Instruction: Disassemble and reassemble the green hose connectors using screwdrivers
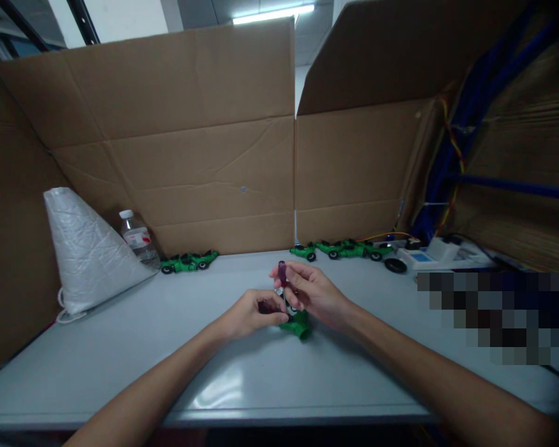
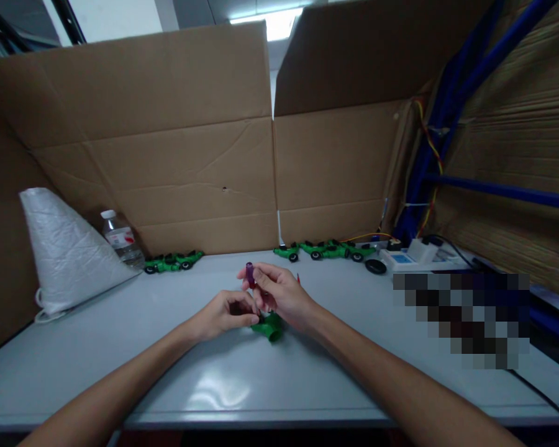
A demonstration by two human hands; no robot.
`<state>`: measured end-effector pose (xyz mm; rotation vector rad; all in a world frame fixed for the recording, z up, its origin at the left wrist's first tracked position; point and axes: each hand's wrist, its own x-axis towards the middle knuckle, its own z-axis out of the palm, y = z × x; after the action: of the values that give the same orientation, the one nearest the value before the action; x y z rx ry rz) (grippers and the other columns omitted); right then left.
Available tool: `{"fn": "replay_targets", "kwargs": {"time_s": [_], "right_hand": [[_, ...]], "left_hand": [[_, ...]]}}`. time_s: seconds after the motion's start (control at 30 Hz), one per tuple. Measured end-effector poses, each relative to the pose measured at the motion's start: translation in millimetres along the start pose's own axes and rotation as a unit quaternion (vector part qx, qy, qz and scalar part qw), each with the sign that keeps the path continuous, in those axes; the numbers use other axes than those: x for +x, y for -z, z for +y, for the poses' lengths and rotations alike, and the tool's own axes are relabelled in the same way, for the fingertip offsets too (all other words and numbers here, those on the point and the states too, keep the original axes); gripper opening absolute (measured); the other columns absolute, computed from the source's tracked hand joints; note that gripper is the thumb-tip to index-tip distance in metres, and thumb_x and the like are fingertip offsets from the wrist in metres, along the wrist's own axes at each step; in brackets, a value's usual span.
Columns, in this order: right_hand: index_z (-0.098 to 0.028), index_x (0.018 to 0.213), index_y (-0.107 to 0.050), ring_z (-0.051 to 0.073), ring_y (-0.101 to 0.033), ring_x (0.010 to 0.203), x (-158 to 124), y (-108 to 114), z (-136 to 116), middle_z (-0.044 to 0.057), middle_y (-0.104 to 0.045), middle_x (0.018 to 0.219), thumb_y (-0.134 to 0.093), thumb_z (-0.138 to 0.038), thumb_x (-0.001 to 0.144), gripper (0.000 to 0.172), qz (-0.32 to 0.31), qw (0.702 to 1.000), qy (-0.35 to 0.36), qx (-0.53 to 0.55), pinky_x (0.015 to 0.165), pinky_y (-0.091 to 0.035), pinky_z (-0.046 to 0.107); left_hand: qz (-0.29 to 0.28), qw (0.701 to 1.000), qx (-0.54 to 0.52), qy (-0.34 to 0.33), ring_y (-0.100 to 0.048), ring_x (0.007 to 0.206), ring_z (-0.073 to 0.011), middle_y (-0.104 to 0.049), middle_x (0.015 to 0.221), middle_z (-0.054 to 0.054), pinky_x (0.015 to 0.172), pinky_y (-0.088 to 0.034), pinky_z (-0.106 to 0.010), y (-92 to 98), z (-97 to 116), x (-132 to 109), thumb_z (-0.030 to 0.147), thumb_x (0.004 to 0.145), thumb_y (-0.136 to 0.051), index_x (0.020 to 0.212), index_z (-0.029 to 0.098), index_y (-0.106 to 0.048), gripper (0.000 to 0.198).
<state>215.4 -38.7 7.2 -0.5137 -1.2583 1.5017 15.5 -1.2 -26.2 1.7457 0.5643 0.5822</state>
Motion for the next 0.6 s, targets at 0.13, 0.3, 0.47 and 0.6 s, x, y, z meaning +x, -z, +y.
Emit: {"fn": "replay_targets", "kwargs": {"time_s": [0.13, 0.3, 0.47, 0.6], "right_hand": [[-0.021, 0.097, -0.059, 0.004, -0.055, 0.047, 0.1, -2.3, 1.1, 0.002, -0.073, 0.096, -0.086, -0.053, 0.08, 0.045, 0.012, 1.0, 0.003, -0.012, 0.041, -0.042, 0.017], [-0.022, 0.104, -0.059, 0.004, -0.051, 0.043, -0.1, -1.5, 0.3, -0.003, -0.069, 0.082, -0.079, -0.059, 0.086, 0.046, 0.004, 1.0, 0.006, -0.012, 0.038, -0.037, 0.015], [-0.02, 0.1, -0.061, 0.004, -0.053, 0.046, 0.6, -2.0, -1.2, 0.0, -0.069, 0.092, -0.076, -0.06, 0.088, 0.044, -0.001, 0.999, 0.013, -0.03, 0.041, -0.043, 0.017], [-0.024, 0.095, -0.047, 0.005, -0.054, 0.042, 2.0, -2.4, 0.3, -0.003, -0.072, 0.088, -0.086, -0.055, 0.079, 0.053, 0.024, 0.998, 0.032, -0.044, 0.037, -0.041, 0.016]], "left_hand": [[-0.011, 1.0, 0.007, -0.006, -0.064, 0.086, -0.0166, -0.072, 0.096, -0.009, 0.082, -0.048, -0.028, -0.8, 1.0, -0.3, 0.043, 0.086, -0.082, 0.1, 0.01, -0.074, 0.037], [-0.007, 1.0, 0.017, -0.001, -0.064, 0.084, -0.016, -0.073, 0.095, -0.009, 0.081, -0.048, -0.028, -0.3, -0.2, -0.7, 0.044, 0.086, -0.082, 0.1, 0.01, -0.075, 0.038], [-0.006, 1.0, 0.016, -0.004, -0.064, 0.082, -0.0158, -0.073, 0.093, -0.009, 0.079, -0.048, -0.028, -1.3, 2.2, -0.2, 0.044, 0.085, -0.082, 0.098, 0.01, -0.074, 0.037], [-0.007, 1.0, 0.023, 0.003, -0.064, 0.082, -0.0158, -0.073, 0.093, -0.009, 0.079, -0.048, -0.027, -2.1, 4.6, -0.5, 0.045, 0.085, -0.083, 0.099, 0.01, -0.074, 0.038]]}}
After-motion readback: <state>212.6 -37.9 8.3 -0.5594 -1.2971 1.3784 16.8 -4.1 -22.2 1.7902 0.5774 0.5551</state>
